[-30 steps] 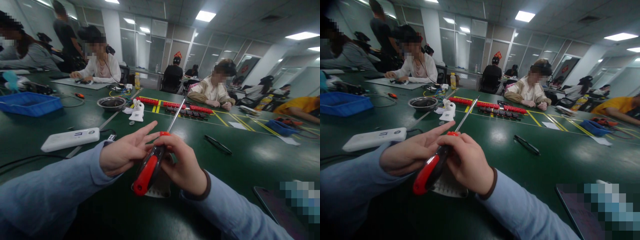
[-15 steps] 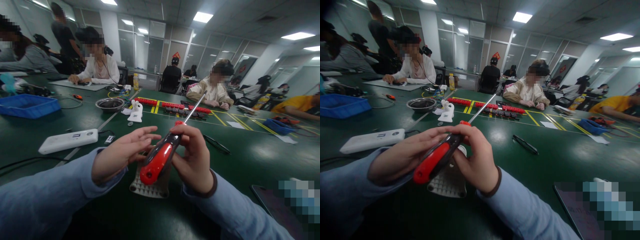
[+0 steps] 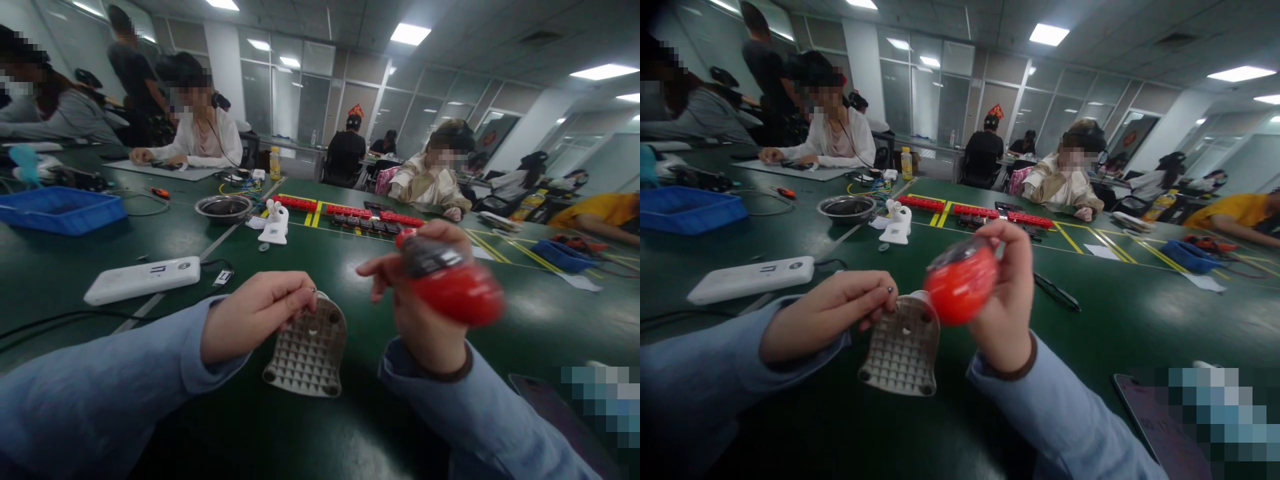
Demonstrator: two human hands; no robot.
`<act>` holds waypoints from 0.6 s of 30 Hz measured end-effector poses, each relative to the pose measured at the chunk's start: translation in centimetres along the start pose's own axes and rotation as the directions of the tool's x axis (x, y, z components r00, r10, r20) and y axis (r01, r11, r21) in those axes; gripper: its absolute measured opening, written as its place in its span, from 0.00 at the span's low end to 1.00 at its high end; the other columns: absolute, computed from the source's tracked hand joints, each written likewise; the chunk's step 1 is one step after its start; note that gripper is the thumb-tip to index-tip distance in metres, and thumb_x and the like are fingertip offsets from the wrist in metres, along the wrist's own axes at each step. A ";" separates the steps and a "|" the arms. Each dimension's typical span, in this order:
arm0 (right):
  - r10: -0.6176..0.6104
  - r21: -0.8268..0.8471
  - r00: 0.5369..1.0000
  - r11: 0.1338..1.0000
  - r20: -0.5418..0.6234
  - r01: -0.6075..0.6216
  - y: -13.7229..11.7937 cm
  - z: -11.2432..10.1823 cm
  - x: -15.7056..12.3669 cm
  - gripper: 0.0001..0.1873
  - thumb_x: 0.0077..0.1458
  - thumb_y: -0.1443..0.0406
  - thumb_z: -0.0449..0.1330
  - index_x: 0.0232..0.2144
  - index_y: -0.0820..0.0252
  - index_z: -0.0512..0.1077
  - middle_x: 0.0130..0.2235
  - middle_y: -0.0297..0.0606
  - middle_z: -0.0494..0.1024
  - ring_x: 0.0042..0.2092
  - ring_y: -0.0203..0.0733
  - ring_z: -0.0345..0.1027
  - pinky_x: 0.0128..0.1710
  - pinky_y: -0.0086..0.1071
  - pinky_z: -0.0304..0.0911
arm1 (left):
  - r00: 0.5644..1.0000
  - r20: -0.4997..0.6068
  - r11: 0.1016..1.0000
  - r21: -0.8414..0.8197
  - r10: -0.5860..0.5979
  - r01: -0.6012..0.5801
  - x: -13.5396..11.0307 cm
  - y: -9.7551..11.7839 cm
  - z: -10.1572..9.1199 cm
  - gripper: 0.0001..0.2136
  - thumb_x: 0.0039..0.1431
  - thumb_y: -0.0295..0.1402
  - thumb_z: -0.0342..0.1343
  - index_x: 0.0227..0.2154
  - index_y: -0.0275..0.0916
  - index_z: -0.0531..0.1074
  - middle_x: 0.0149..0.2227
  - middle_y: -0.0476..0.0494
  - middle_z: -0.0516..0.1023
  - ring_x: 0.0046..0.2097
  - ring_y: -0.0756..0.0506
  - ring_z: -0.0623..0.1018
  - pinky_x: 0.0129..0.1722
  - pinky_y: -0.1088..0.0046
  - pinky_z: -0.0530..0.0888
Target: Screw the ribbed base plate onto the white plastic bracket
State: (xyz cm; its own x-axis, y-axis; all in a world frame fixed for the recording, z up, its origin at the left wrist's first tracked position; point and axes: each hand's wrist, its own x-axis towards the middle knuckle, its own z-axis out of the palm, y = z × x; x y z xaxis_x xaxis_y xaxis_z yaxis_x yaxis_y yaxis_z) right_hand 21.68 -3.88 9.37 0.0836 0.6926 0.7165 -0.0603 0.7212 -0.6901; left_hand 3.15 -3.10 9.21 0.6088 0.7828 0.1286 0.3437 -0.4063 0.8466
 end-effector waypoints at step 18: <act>-0.006 0.058 0.927 0.998 -0.376 0.030 -3.4 -0.9 1.3 0.08 0.43 0.58 0.56 0.22 0.57 0.66 0.17 0.26 0.56 0.13 0.28 0.48 0.07 0.23 0.43 | 0.935 -0.132 0.885 0.388 0.330 -0.258 -1.1 0.9 -0.2 0.08 0.56 0.28 0.43 0.24 0.37 0.65 0.24 0.52 0.67 0.26 0.53 0.66 0.28 0.79 0.61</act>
State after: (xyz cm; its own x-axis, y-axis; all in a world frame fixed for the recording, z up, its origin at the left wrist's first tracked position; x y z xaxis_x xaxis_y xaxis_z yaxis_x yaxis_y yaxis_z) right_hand 22.89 -5.47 12.59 0.4520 0.6320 0.6294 -0.1150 0.7410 -0.6615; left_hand 2.68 -4.22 9.89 0.5885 0.6596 0.4676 0.4245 -0.7442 0.5157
